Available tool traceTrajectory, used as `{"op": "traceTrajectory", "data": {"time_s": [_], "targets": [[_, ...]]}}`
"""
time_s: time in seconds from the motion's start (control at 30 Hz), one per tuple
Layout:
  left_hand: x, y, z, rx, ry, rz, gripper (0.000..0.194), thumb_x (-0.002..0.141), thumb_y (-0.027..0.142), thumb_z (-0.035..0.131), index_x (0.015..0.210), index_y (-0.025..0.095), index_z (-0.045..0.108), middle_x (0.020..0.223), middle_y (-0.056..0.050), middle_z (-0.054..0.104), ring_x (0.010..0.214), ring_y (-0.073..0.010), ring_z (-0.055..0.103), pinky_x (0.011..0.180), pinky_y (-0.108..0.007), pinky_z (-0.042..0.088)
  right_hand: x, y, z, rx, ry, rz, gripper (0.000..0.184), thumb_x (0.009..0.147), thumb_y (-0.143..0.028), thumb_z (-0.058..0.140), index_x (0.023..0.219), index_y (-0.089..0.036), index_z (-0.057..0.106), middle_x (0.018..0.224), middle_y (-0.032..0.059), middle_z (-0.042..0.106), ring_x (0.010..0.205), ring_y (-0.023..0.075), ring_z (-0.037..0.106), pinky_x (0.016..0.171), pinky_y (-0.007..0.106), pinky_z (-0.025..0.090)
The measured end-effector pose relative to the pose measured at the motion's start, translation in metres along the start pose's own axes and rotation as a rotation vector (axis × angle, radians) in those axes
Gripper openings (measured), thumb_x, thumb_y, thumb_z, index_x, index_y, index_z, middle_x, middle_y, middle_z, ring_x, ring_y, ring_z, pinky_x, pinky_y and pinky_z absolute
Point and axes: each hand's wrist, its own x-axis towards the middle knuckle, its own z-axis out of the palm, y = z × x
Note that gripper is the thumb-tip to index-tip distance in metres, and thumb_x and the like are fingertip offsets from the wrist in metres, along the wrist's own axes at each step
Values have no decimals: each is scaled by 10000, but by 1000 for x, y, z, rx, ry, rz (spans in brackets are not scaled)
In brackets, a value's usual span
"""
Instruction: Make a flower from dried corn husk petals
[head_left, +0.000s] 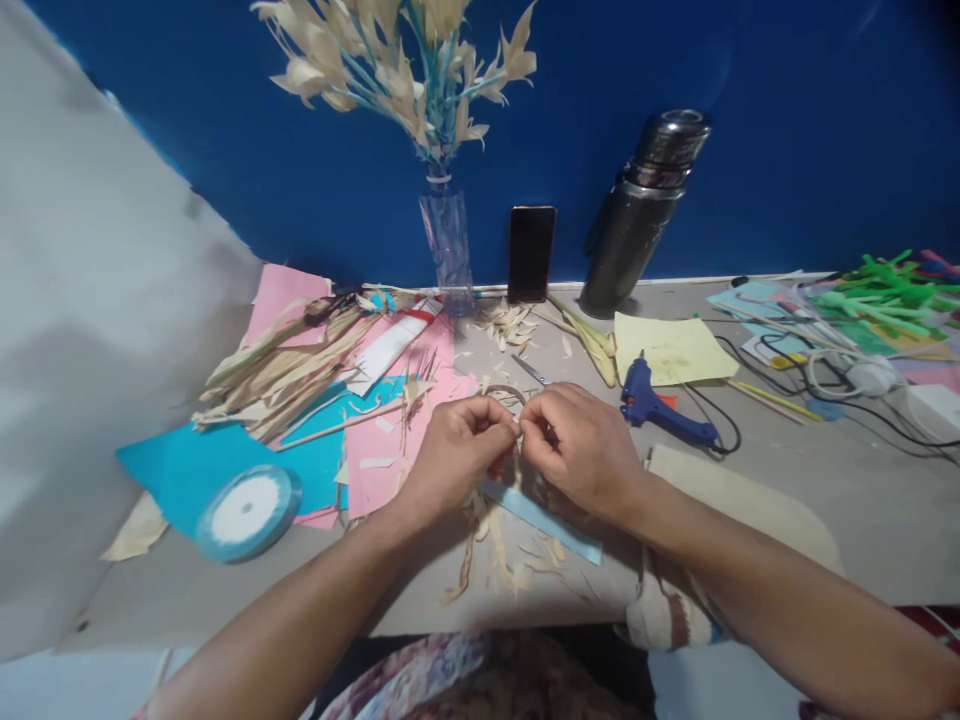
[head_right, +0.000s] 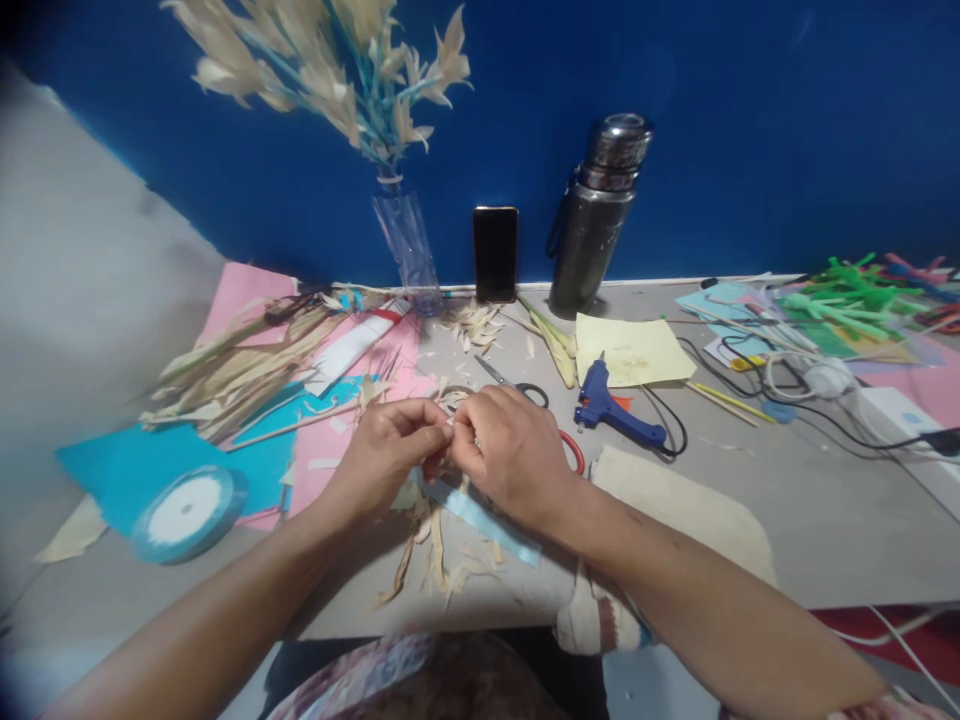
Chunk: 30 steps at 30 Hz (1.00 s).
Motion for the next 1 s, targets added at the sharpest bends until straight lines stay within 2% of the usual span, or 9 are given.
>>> {"op": "traceTrajectory", "data": {"time_s": [0.27, 0.47, 0.53, 0.6, 0.77, 1.0], "targets": [[1, 0, -2, -19, 43, -18, 75, 631, 162, 579, 560, 154, 602, 461, 27, 532, 432, -98, 479, 453, -223, 367, 0, -2, 1, 67, -37, 23, 115, 784, -107, 523, 705, -190, 535, 694, 28, 588, 672, 171, 510, 624, 287, 326], [3, -3, -3, -88, 14, -41, 70, 616, 161, 588, 560, 152, 627, 471, 12, 565, 412, -92, 465, 437, -223, 361, 3, -6, -3, 353, -180, 291, 91, 769, -128, 556, 703, -191, 562, 616, -31, 549, 580, 126, 484, 559, 248, 319], [4, -4, -3, -129, 4, -62, 67, 618, 172, 593, 563, 154, 627, 477, 9, 571, 404, -90, 453, 426, -225, 359, 5, -5, -5, 417, -230, 341, 96, 775, -126, 551, 710, -192, 574, 601, -43, 544, 562, 119, 480, 542, 240, 321], [5, -4, -3, -140, 10, -70, 71, 620, 182, 598, 557, 155, 619, 477, 6, 572, 402, -89, 446, 423, -225, 356, 5, -3, -7, 402, -236, 307, 106, 794, -122, 554, 719, -190, 587, 621, -38, 568, 583, 122, 498, 562, 241, 338], [3, -3, -3, -1, 68, -14, 94, 640, 176, 595, 554, 154, 625, 459, 16, 544, 430, -95, 466, 453, -223, 354, 3, 1, -10, 162, -172, 69, 126, 882, -152, 553, 782, -181, 623, 770, 26, 646, 751, 166, 568, 691, 277, 377], [-5, -2, 3, 166, 118, 100, 123, 650, 153, 580, 539, 151, 632, 475, 31, 520, 477, -84, 433, 475, -211, 319, 2, 1, -11, 49, -189, -20, 126, 865, -158, 560, 746, -186, 589, 726, 25, 621, 715, 175, 535, 663, 296, 344]]}}
